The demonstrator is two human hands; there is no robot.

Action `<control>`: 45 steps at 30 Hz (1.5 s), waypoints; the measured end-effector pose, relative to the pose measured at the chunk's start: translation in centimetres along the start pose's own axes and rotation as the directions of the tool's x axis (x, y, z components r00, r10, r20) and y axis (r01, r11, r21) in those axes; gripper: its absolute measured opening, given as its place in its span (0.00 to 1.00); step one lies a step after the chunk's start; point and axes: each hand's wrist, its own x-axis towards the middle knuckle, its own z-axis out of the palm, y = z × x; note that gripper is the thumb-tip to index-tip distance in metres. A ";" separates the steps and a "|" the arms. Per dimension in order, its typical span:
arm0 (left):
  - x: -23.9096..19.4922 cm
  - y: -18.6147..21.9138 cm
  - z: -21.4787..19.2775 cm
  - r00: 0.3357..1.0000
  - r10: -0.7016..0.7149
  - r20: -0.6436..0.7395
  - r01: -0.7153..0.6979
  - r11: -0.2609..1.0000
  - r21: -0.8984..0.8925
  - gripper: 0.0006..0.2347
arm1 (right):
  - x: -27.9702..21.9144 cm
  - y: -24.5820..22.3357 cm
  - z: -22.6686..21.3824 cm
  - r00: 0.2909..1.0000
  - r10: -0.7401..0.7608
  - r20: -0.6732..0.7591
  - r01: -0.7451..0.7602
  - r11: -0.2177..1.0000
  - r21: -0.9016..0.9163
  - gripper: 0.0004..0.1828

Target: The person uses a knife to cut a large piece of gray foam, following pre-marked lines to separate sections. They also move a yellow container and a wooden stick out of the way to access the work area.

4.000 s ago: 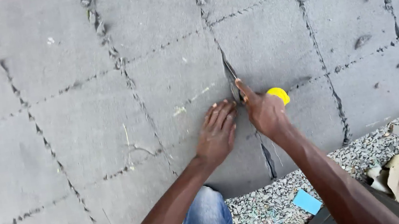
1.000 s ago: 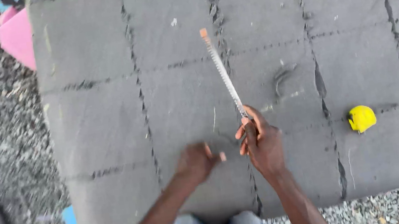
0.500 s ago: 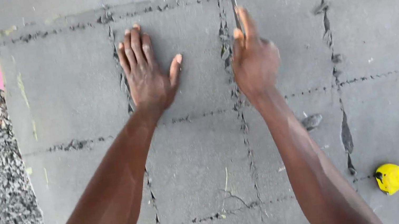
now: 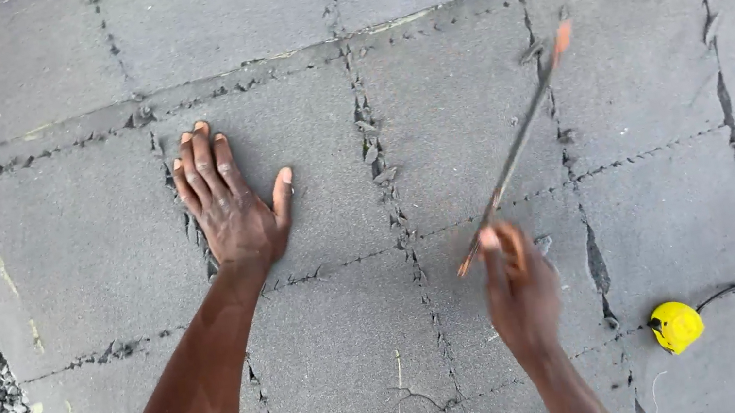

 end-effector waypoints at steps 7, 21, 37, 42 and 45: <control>0.0 0.5 -0.6 0.997 -0.046 0.059 0.044 0.998 0.036 0.37 | 0.7 22.3 -13.5 0.934 -0.265 -0.239 0.052 0.764 -0.643 0.35; -1.2 0.1 -0.3 0.994 0.055 -0.097 -0.057 0.998 -0.016 0.33 | -3.9 19.3 -12.4 0.895 -0.314 -0.317 0.192 0.913 -0.361 0.29; -9.3 11.0 -12.4 0.571 0.433 0.697 0.285 0.692 -0.664 0.46 | -4.5 0.4 -1.6 0.585 -0.710 0.392 0.560 0.703 0.438 0.37; -8.5 9.4 -10.4 0.597 0.480 0.642 0.441 0.473 -0.763 0.31 | -3.4 1.1 -2.9 0.674 -0.546 0.498 0.359 0.831 0.425 0.36; -8.3 9.2 -9.1 0.606 0.515 0.606 0.506 0.337 -0.794 0.27 | -2.8 1.2 -2.8 0.720 -0.460 0.519 0.304 0.882 0.361 0.26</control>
